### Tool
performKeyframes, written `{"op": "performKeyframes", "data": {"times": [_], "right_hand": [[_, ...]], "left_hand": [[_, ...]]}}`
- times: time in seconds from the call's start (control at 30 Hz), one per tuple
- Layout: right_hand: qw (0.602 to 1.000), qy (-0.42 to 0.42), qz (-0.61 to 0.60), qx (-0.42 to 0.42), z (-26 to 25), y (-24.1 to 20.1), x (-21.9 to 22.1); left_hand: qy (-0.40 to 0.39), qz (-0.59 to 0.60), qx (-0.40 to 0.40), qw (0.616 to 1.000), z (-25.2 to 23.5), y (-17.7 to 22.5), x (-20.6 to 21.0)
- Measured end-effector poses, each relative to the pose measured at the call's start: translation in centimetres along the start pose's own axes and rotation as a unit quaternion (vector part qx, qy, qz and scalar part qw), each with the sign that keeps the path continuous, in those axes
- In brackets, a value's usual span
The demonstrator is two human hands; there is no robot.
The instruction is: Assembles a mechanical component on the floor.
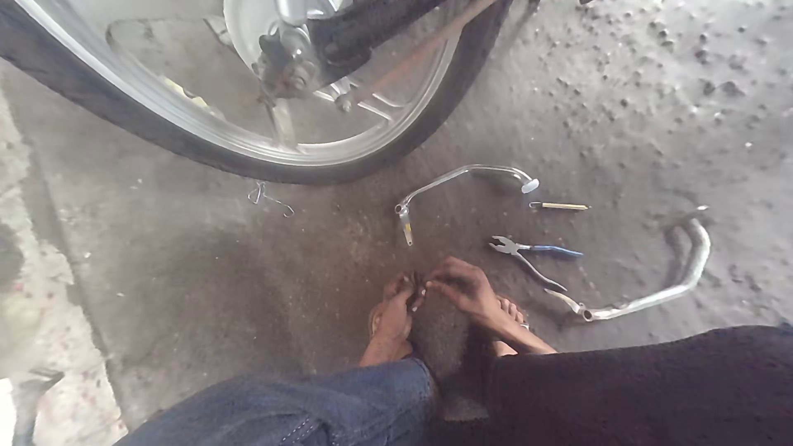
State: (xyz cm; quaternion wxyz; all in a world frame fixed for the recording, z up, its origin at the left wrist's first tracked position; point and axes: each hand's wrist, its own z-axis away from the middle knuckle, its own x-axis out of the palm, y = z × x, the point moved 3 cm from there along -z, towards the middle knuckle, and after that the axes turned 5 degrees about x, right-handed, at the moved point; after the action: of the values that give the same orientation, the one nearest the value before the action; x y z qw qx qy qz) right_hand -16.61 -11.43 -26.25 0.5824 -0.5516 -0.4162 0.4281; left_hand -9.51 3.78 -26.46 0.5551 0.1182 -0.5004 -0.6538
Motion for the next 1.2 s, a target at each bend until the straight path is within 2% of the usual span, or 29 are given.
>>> {"op": "performKeyframes", "data": {"times": [0.53,0.7,0.93,1.2], "right_hand": [[0.999,0.001,0.019,-0.035,-0.13,-0.29,-0.12],[0.999,-0.022,0.033,-0.028,0.07,-0.41,-0.33],[0.998,-0.001,0.047,-0.052,0.34,-0.34,-0.12],[1.000,0.003,0.019,-0.011,0.39,-0.41,-0.01]], "left_hand": [[-0.012,0.023,-0.007,1.000,0.01,-0.04,0.19],[0.000,-0.011,-0.014,1.000,0.09,0.08,0.14],[-0.017,-0.033,-0.001,0.999,0.04,0.19,0.18],[-0.037,-0.031,0.018,0.999,-0.12,0.11,0.01]]}}
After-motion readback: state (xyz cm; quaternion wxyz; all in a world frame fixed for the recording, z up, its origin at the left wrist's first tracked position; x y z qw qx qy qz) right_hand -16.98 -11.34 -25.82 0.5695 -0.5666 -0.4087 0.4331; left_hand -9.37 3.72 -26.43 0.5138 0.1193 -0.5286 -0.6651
